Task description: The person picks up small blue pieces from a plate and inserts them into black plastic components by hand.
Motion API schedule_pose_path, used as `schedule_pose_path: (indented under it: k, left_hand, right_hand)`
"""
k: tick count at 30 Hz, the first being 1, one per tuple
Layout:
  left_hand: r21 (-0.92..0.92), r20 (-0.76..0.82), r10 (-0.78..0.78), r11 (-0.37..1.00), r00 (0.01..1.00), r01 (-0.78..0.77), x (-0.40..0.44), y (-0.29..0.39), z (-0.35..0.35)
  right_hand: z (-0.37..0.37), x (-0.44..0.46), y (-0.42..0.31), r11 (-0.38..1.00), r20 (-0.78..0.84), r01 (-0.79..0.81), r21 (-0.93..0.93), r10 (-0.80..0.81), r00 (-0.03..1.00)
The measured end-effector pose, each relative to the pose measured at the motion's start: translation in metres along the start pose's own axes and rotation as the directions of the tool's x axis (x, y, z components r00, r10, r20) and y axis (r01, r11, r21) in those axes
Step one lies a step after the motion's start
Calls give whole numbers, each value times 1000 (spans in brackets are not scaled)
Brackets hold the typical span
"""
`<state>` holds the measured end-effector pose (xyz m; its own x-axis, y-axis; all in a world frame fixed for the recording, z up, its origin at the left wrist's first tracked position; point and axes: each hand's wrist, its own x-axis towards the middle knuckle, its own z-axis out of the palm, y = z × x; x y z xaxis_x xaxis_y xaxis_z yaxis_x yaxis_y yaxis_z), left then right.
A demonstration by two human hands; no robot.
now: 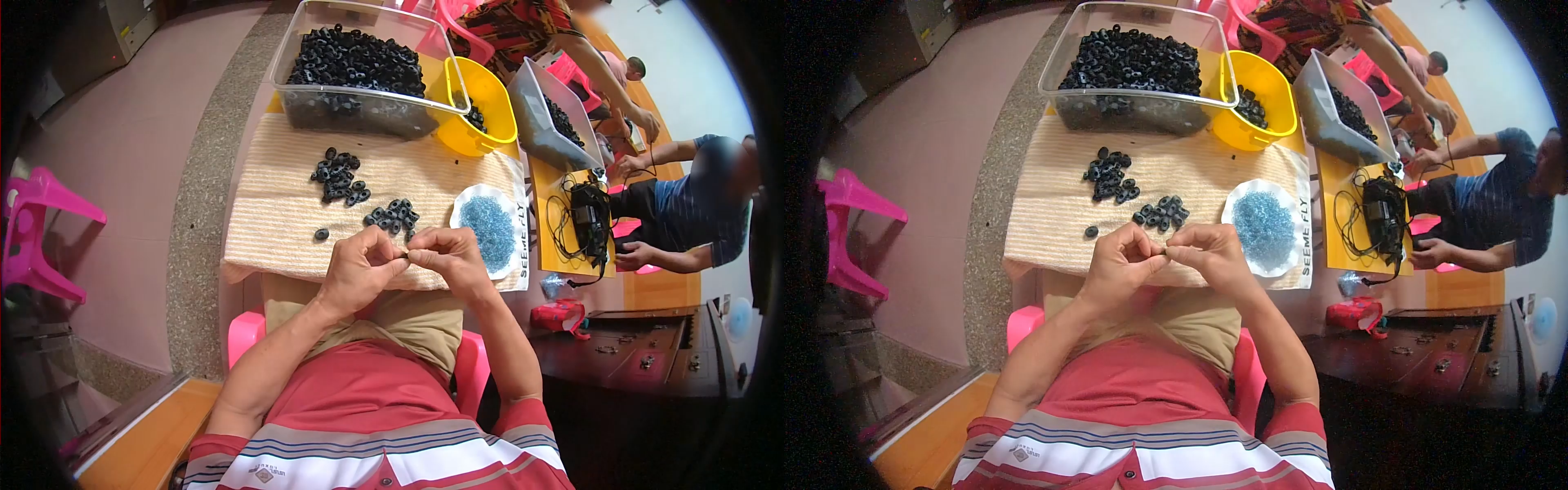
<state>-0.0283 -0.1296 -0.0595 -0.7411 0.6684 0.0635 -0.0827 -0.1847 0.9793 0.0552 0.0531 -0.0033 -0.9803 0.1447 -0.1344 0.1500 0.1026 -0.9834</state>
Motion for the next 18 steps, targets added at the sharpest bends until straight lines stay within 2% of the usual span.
schedule_pose_path:
  k: [2, 3, 6, 8, 10, 12, 16, 18]
  left_hand:
    - [-55, -32, 35, 998, 999, -36, 0, 3, 4]
    - [-27, 2, 13, 1000, 1000, -13, 0, 3, 3]
    - [27, 61, -26, 999, 998, 24, 0, 0, -2]
    - [14, 45, -15, 1000, 999, 14, 1, -3, -2]
    - [-64, 24, -52, 997, 998, 54, 4, -2, -3]
    - [-122, 12, -86, 989, 996, 86, 6, 2, -4]
    - [-154, 5, -91, 984, 996, 91, 8, 4, -7]
    - [-164, 7, -79, 983, 997, 79, 8, 4, -6]
  right_hand:
    - [2, -3, -1, 983, -42, -132, 127, 138, 989]
    - [2, -4, -1, 962, -58, -194, 192, 209, 976]
    - [3, -5, 7, 910, -50, -246, 333, 278, 959]
    - [4, -4, 16, 1000, -107, 14, -1, -14, 994]
    - [8, -5, 16, 928, -87, 230, -294, -265, 960]
    - [15, -6, 7, 768, -27, 381, -515, -459, 888]
    - [25, -5, 9, 494, 52, 499, -712, -672, 739]
    - [27, -8, 2, 498, 59, 479, -723, -647, 761]
